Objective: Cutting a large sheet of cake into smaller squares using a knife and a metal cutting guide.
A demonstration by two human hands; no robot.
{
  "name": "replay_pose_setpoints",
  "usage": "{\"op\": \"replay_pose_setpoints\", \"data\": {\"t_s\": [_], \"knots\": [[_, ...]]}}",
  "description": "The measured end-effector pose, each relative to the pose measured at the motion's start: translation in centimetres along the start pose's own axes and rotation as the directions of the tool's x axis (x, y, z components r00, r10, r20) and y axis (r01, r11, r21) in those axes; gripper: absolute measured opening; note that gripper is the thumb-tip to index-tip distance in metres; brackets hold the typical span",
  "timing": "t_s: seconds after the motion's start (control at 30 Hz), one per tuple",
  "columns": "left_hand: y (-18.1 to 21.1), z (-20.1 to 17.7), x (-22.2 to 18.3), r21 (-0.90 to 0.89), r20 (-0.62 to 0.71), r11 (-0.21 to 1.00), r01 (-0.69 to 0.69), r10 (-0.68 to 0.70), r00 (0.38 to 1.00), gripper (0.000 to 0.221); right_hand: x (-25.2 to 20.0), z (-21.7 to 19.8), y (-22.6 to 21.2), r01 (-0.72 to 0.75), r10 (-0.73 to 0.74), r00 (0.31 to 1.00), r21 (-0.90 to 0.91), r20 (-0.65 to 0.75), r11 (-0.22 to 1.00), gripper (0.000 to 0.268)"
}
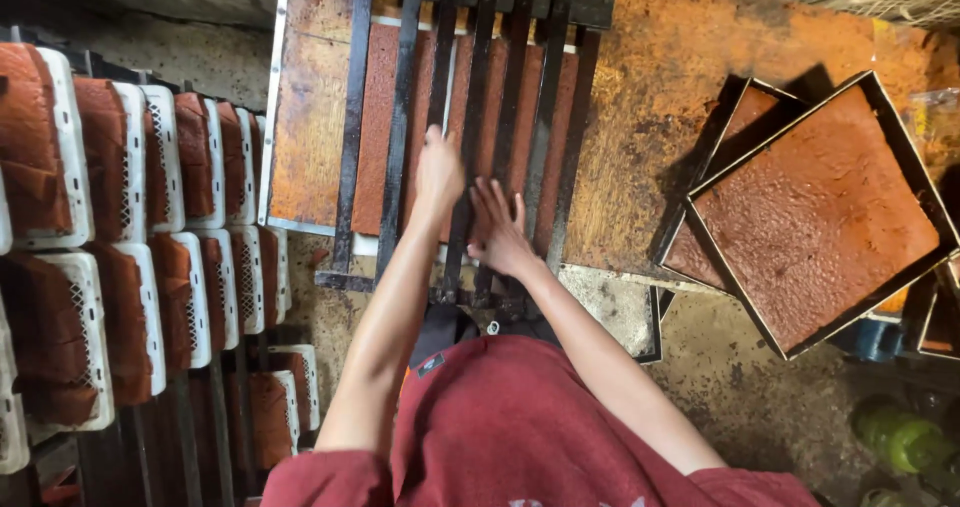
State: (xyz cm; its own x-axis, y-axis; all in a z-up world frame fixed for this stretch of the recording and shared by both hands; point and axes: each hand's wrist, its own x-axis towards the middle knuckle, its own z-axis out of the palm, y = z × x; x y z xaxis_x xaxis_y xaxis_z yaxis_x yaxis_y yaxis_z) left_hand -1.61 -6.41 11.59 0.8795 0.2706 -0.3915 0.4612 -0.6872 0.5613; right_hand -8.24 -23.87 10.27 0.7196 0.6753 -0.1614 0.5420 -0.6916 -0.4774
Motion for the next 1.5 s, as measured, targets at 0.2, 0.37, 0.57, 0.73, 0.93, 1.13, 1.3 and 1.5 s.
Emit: {"op": "replay_pose_setpoints", "data": {"t_s": [0.2,0.37,0.57,0.73,0.93,1.13,1.3,1.5], "knots": [[-3.6,7.9,19.4,0.140,0.002,0.984,0.112,-0.113,0.994,0.035,0.4,-0.1,0.5,-0.052,0.062,0.974,-0.049,0.216,0.997,0.135],[-4.0,8.2,18.6,0.109,0.024,0.990,0.085,-0.089,0.996,0.030,0.7,0.9,0.4,0.020,0.002,0.993,-0.185,0.119,0.983,0.131],[-3.9,7.2,7.2,-0.088,0.022,0.976,0.201,-0.200,0.980,0.044,1.1,0.0,0.1,-0.013,0.044,0.988,-0.203,0.149,0.979,0.113],[-4.4,5.9,-5.8,-0.108,0.044,0.957,0.270,-0.266,0.963,0.042,0.8,2.3,1.0,-0.017,0.033,0.995,-0.166,0.095,0.986,0.116],[-6.9,6.1,-20.4,-0.075,0.225,0.892,0.446,-0.421,0.879,0.047,0.6,0.8,-0.1,0.015,-0.011,1.000,-0.236,0.017,0.972,0.114],[-7.4,4.2,-24.9,0.033,0.334,0.804,0.594,-0.569,0.751,0.048,1.1,0.9,-0.2,-0.003,0.010,1.000,-0.230,0.030,0.973,0.113],[-7.1,4.5,-24.9,0.003,0.370,0.779,0.627,-0.583,0.723,0.049,0.8,1.0,-0.4,-0.009,0.018,0.999,-0.216,0.043,0.976,0.114],[-7.7,3.4,-28.3,0.126,0.364,0.793,0.597,-0.596,0.715,0.050,0.7,1.5,-0.3,-0.017,0.016,1.000,-0.216,-0.003,0.976,0.109]]}}
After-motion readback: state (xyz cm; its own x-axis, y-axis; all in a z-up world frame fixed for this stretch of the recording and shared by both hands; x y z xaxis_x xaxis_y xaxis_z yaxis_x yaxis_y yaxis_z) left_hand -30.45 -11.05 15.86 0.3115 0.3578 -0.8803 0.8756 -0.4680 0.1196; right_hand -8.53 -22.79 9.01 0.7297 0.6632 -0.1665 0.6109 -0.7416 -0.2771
